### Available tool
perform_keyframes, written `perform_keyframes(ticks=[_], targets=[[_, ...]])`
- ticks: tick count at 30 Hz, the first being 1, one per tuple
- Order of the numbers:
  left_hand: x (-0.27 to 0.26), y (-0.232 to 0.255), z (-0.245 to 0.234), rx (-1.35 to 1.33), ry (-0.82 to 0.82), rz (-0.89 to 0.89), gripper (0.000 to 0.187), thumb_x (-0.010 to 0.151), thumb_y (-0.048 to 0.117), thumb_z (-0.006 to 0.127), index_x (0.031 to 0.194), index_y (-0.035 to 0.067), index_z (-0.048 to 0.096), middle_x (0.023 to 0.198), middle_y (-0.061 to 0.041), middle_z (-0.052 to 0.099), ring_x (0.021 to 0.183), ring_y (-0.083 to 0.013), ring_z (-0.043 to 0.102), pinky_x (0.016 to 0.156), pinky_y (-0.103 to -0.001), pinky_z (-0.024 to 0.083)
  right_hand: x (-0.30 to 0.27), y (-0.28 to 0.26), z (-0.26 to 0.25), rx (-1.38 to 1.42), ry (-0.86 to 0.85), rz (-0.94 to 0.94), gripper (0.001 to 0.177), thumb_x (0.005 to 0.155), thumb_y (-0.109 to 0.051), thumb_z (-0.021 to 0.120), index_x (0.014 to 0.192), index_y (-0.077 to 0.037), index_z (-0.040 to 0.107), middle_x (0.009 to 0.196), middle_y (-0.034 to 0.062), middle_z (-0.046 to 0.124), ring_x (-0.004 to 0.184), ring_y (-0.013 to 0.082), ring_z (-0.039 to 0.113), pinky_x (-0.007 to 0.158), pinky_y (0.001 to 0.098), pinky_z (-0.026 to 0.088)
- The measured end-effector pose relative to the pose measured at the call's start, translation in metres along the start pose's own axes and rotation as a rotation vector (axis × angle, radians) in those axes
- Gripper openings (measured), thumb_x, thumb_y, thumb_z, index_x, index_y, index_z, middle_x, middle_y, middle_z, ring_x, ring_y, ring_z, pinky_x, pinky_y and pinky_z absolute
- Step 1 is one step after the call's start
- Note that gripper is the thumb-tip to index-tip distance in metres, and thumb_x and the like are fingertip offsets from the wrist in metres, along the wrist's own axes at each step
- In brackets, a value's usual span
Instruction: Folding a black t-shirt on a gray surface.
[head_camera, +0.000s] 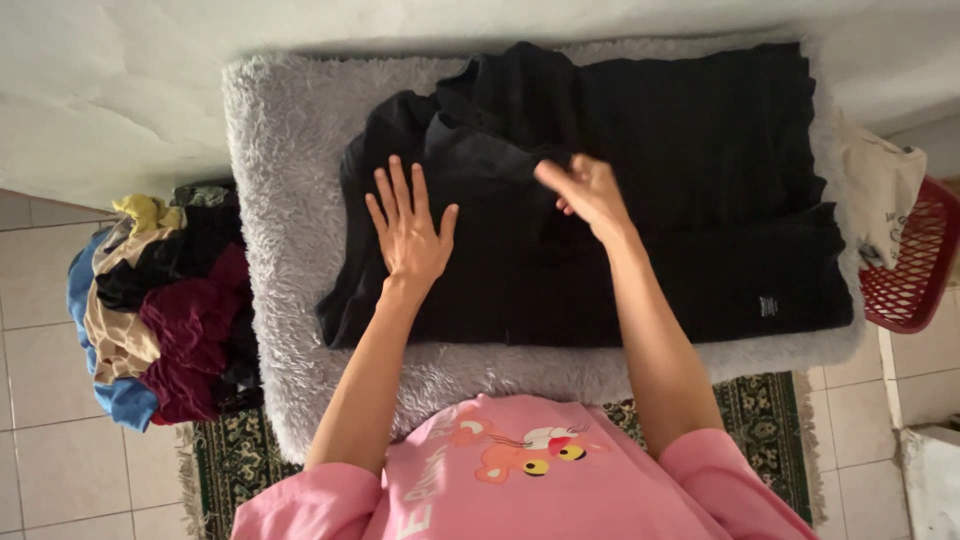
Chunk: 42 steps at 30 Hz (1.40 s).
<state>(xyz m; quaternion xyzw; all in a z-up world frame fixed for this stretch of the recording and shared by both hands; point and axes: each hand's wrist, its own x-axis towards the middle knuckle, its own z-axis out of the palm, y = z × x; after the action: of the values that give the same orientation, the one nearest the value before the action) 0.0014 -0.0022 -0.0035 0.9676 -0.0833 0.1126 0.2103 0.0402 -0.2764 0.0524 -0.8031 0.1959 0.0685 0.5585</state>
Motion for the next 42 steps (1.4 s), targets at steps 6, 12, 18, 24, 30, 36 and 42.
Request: perform_keyframes(ticks=[6, 12, 18, 24, 30, 36, 42], targets=[[-0.035, 0.035, -0.016, -0.411, 0.075, 0.321, 0.040, 0.090, 0.005, 0.064, 0.129, 0.000, 0.063, 0.150, -0.023, 0.053, 0.141, -0.0418, 0.049, 0.116, -0.051, 0.042, -0.003, 0.020, 0.022, 0.398, -0.198, -0.039, 0.037, 0.089, -0.015, 0.077, 0.121, 0.002, 0.070, 0.108, 0.0078, 0.076, 0.096, 0.0155, 0.073, 0.087, 0.0307, 0.059], [-0.064, 0.044, 0.000, -1.034, -0.359, -0.432, 0.037, 0.102, 0.029, 0.059, 0.121, 0.000, 0.074, 0.104, -0.017, 0.080, 0.092, -0.0319, 0.073, 0.082, -0.041, 0.060, -0.014, 0.034, 0.032, 0.613, -0.212, -0.059, 0.032, 0.094, -0.016, 0.072, 0.123, -0.001, 0.070, 0.117, 0.0096, 0.075, 0.105, 0.0186, 0.071, 0.094, 0.0329, 0.058], [-0.033, -0.017, -0.031, -1.775, -0.560, -1.101, 0.102, 0.080, 0.084, 0.031, 0.121, -0.004, 0.063, 0.107, -0.015, 0.075, 0.089, -0.0281, 0.074, 0.074, -0.038, 0.061, -0.124, -0.027, -0.006, -0.348, -0.691, -0.782, 0.048, 0.062, 0.009, 0.059, 0.101, -0.010, 0.078, 0.125, 0.0063, 0.076, 0.139, 0.0322, 0.053, 0.120, 0.0565, 0.023], [-0.042, -0.041, -0.024, -1.068, -0.344, -0.786, 0.061, 0.083, 0.035, 0.084, 0.116, -0.012, 0.063, 0.100, -0.014, 0.073, 0.087, -0.0193, 0.070, 0.073, -0.034, 0.060, -0.139, 0.021, -0.023, -0.387, -0.357, -0.879, 0.047, 0.060, 0.007, 0.064, 0.101, -0.015, 0.074, 0.137, 0.0211, 0.064, 0.138, 0.0360, 0.046, 0.113, 0.0526, 0.029], [-0.037, -0.025, -0.067, -0.920, -0.279, -0.635, 0.033, 0.079, 0.030, 0.085, 0.088, 0.000, 0.072, 0.072, 0.000, 0.071, 0.061, -0.0104, 0.063, 0.054, -0.029, 0.052, -0.146, 0.028, 0.011, -0.192, 0.006, -0.343, 0.046, 0.087, -0.022, 0.081, 0.126, -0.008, 0.062, 0.082, 0.0074, 0.070, 0.071, 0.0220, 0.069, 0.066, 0.0327, 0.057], [-0.033, -0.034, -0.074, -1.020, -0.308, -0.652, 0.021, 0.084, 0.026, 0.082, 0.085, 0.005, 0.076, 0.066, 0.003, 0.063, 0.052, -0.0052, 0.049, 0.047, -0.025, 0.038, -0.134, 0.061, 0.028, -0.358, 0.126, -0.506, 0.041, 0.094, -0.018, 0.078, 0.132, -0.010, 0.064, 0.072, 0.0094, 0.067, 0.059, 0.0159, 0.063, 0.058, 0.0303, 0.050], [-0.039, -0.034, -0.056, -0.917, -0.271, -0.497, 0.030, 0.090, 0.021, 0.080, 0.109, 0.000, 0.071, 0.080, -0.004, 0.071, 0.071, -0.0090, 0.061, 0.062, -0.027, 0.050, -0.124, 0.049, 0.028, 0.100, 0.024, -0.240, 0.052, 0.092, -0.009, 0.072, 0.140, -0.011, 0.051, 0.088, -0.0017, 0.068, 0.074, 0.0059, 0.060, 0.065, 0.0235, 0.052]])
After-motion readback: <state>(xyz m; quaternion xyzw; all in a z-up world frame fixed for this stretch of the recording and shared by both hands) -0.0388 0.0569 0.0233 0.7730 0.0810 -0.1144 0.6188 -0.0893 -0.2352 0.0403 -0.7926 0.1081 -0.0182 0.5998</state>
